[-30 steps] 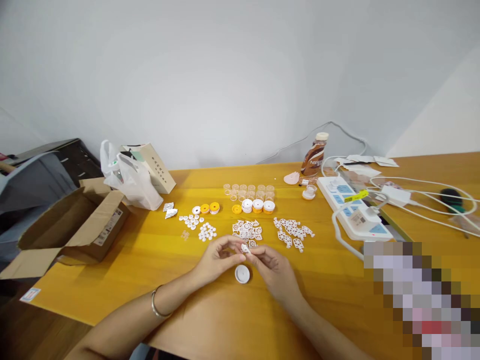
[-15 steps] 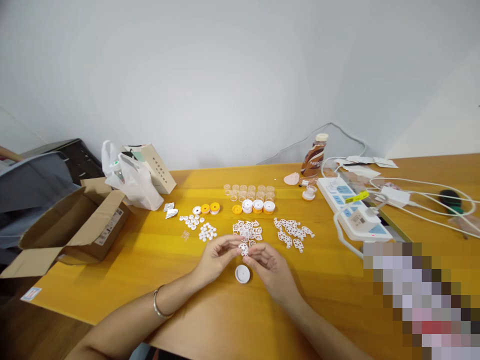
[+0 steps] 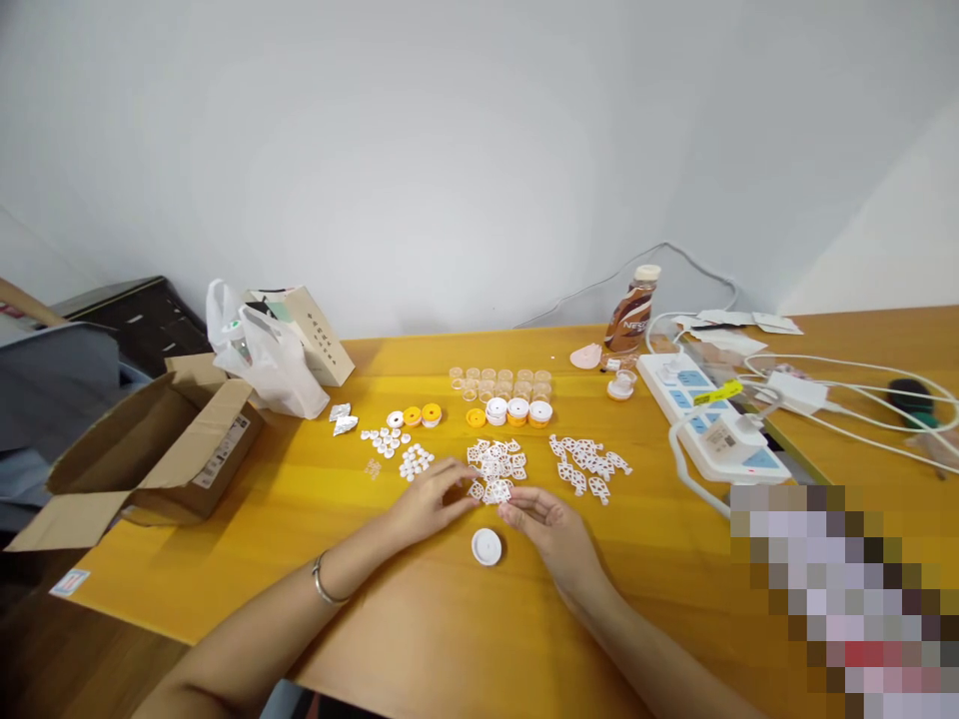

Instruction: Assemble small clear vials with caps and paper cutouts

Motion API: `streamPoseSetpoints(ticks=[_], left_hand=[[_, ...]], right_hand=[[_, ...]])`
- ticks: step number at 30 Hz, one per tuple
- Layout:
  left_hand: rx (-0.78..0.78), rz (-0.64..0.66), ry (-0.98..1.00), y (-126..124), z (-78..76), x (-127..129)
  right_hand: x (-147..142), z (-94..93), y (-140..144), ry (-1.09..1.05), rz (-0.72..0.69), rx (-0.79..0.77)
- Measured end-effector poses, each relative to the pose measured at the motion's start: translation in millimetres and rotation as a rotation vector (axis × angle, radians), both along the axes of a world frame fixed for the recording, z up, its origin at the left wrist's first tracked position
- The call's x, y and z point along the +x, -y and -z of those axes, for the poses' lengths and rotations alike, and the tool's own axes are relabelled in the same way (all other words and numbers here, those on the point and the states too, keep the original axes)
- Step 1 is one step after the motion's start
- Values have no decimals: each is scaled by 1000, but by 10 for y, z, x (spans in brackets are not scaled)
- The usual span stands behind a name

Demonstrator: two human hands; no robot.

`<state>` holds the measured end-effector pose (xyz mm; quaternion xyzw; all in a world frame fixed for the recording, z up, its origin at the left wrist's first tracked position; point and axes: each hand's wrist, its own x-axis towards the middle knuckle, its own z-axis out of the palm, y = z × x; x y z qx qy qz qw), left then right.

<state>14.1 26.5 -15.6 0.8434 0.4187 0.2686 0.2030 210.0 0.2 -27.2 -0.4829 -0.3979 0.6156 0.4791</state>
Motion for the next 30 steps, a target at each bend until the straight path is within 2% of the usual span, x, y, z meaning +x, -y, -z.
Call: streamPoseSetpoints(ticks=[6,14,22,27,30], left_hand=[[87,27,-73,-26,98,57],[125,30,11,-12,118,33],[-115,62,88,-33,53,-40],[-318,34,438,-27,-47,-38],[-349,68,589,26,-133,20]], right_hand=[[-6,-13,1,-13,-8,-16],[0,15,6,-21,0,-12],[21,60,-37,-22,12,-1],[32,46,-34,-9,-47,-24],[19,18,-21,-23,-135,-32]])
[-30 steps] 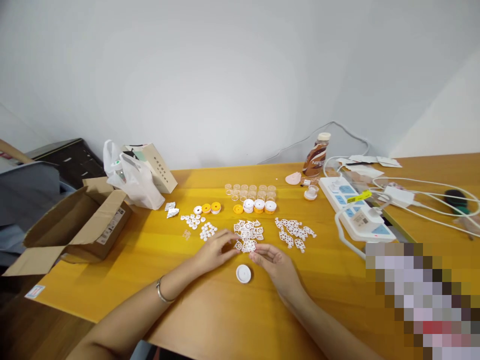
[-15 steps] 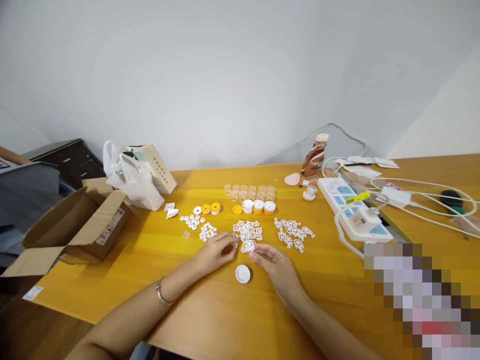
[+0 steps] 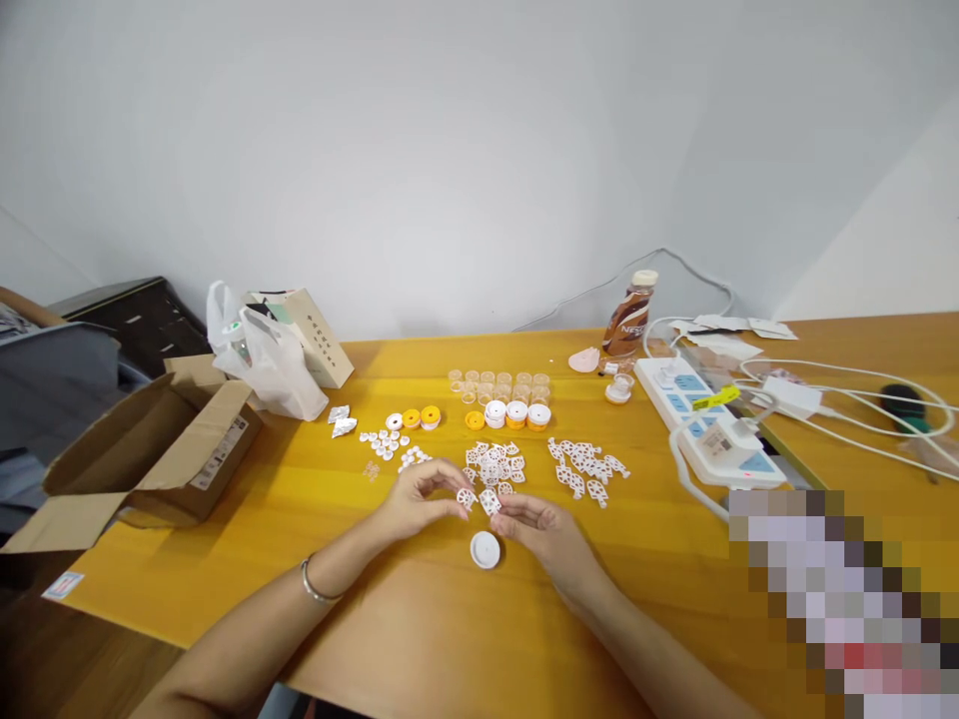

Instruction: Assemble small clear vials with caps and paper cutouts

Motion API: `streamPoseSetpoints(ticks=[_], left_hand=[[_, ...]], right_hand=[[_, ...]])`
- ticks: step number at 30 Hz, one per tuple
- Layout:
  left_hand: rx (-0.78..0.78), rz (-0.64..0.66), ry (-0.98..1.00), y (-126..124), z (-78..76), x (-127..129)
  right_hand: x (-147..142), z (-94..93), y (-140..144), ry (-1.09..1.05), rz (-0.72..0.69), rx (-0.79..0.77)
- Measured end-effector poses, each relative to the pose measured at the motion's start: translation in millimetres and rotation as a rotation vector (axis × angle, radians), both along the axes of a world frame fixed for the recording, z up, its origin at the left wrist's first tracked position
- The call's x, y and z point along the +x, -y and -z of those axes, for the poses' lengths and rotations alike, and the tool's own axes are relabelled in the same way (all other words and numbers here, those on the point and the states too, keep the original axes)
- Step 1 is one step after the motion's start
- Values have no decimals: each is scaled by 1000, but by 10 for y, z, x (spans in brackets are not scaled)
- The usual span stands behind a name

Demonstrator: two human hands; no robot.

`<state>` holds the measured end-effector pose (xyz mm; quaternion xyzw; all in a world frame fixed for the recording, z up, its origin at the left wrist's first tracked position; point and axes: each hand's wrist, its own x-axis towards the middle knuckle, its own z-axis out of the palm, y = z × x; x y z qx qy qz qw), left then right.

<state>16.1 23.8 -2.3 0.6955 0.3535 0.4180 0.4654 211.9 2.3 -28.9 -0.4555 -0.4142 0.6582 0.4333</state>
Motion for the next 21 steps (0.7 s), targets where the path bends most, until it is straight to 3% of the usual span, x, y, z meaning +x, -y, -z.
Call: streamPoseSetpoints(ticks=[7,21], left_hand=[[94,119,-56,54,-42,91],[3,115,-158,18,8,45]], right_hand=[[-18,-95,19,-21,-281,88],[-37,-74,59,27,-131,78]])
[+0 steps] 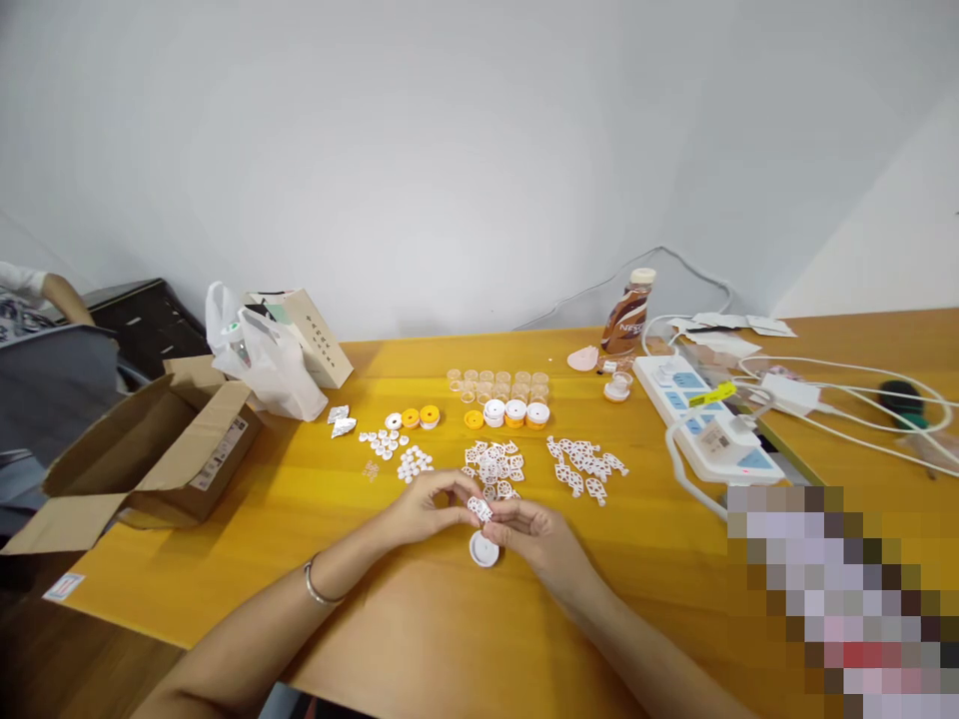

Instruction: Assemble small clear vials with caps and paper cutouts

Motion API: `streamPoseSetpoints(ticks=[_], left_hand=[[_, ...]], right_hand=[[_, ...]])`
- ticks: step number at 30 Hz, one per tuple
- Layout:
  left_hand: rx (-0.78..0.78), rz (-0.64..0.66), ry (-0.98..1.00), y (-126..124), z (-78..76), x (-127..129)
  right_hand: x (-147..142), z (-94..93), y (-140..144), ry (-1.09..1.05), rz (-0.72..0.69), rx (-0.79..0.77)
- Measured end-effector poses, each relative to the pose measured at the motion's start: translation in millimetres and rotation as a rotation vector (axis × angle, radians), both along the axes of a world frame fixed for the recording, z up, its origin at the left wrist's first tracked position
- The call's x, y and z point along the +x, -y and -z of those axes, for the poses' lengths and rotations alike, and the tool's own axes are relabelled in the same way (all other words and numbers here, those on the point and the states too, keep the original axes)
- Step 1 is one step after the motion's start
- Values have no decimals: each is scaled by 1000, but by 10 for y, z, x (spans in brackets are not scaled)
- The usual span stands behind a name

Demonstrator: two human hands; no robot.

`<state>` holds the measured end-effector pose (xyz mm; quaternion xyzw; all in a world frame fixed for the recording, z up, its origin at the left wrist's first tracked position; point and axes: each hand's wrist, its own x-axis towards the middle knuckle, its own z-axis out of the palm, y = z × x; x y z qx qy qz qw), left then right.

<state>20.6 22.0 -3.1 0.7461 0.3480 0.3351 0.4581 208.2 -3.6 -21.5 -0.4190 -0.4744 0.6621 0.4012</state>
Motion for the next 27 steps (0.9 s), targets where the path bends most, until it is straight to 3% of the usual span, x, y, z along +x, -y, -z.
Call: streamPoseSetpoints(ticks=[3,11,27], left_hand=[[32,33,-21,-5,-13,-9],[296,104,-97,-3,-120,-57],[201,27,-124,52,-117,11]], right_hand=[[-9,13,-3,-1,9,-4],[4,-32,3,47,-1,-14],[1,13,7,-53,74,-75]])
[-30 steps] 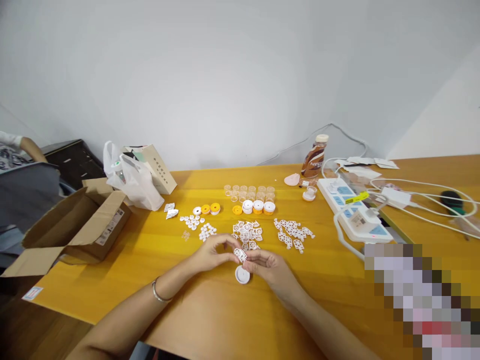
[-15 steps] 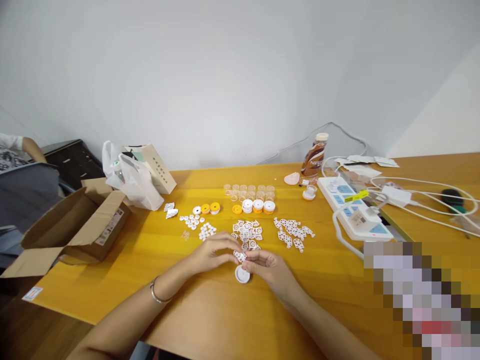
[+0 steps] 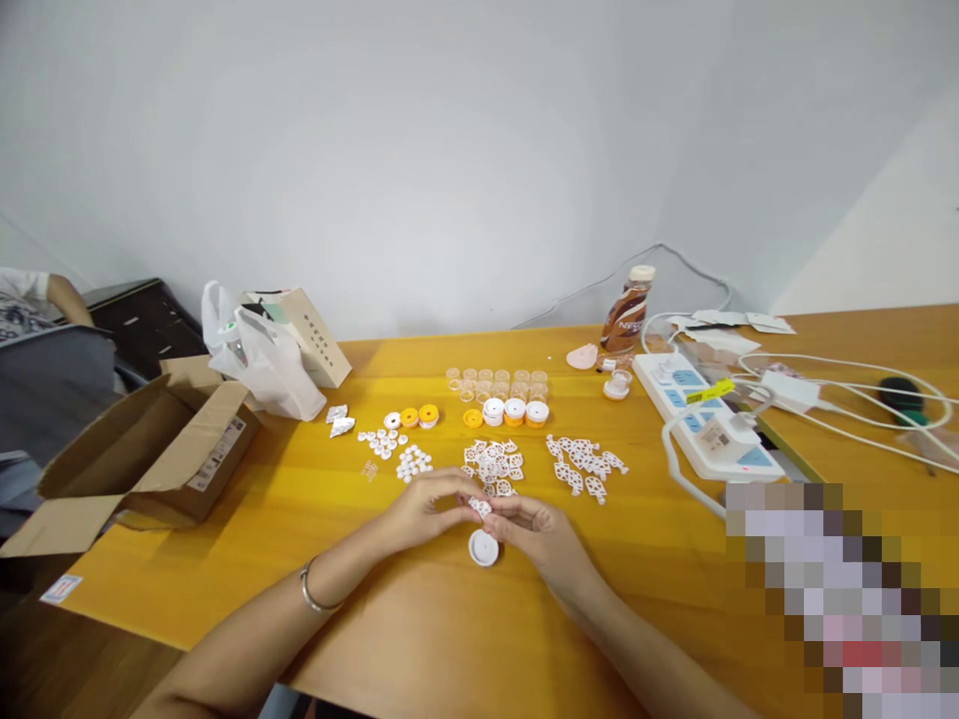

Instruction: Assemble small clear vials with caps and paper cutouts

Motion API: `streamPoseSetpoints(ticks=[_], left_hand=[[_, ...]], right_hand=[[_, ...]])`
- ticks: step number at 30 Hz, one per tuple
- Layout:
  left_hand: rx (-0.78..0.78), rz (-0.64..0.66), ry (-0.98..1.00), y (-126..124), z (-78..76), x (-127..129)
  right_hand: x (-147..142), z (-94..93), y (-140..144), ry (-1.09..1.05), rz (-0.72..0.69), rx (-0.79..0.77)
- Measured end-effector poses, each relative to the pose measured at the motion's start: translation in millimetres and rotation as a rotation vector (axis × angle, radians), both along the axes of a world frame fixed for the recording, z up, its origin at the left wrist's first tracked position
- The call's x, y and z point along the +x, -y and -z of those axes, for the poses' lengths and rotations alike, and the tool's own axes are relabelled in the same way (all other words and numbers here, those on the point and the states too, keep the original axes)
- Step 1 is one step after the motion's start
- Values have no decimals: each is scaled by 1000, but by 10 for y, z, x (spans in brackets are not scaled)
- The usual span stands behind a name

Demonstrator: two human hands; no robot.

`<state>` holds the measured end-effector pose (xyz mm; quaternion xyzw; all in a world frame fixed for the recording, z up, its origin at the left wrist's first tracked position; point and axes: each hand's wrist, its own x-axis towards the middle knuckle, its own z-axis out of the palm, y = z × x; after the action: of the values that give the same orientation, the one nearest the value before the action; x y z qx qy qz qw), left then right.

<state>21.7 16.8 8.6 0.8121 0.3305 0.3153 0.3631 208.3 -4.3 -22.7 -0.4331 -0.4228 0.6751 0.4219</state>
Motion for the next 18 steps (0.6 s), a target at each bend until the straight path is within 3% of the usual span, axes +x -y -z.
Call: streamPoseSetpoints(ticks=[5,12,18], left_hand=[[-60,-6,77,17,-10,40],[-467,-159,326,-12,172,125],[-506,-213,346,-8,213,169]], right_hand=[[-36,-44,-3,-43,52,-51],[-57,-44,8,-66,94,-37],[-55,-43,4,-26,86,-25]])
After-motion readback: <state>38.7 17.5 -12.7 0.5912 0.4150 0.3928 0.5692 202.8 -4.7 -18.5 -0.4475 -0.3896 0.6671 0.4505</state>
